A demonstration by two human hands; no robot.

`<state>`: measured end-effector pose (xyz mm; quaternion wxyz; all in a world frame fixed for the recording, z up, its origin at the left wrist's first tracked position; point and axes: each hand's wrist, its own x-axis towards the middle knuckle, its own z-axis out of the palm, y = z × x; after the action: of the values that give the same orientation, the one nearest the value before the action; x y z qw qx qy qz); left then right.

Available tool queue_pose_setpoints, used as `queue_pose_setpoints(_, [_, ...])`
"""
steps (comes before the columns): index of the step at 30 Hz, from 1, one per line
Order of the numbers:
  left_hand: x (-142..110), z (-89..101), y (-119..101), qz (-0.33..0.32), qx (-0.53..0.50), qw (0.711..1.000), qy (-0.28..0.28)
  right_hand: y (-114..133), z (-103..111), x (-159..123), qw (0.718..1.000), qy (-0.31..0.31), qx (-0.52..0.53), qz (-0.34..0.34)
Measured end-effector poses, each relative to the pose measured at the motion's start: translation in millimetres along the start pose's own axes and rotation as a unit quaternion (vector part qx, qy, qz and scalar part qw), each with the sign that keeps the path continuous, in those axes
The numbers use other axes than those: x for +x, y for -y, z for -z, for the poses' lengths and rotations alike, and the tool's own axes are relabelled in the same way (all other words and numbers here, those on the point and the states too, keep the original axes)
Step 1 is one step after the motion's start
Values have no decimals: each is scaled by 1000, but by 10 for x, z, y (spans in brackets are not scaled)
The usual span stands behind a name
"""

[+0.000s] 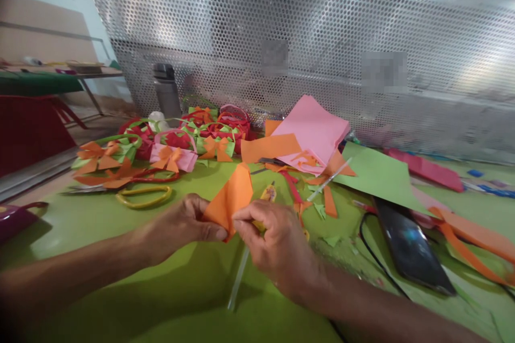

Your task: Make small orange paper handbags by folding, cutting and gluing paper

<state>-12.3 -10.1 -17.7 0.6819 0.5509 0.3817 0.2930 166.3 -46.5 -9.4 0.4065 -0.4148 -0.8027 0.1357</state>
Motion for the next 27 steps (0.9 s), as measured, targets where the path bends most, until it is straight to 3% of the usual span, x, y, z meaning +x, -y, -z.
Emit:
queue_pose_setpoints(6, [-12,-2,18,-3,-11,1000,12,-10,0,-1,1000,7,-3,-7])
queue_pose_setpoints(12, [-11,35,43,-38,44,998,20,-53,-33,-27,999,35,-35,-11])
queue_pose_setpoints(20, [-9,28,71,-73,78,994,20,-34,-54,-80,984,39,-164,63])
queue_pose_setpoints(27, [-41,18,66,-115,181,977,1,-19,-57,-69,980,33,-183,73])
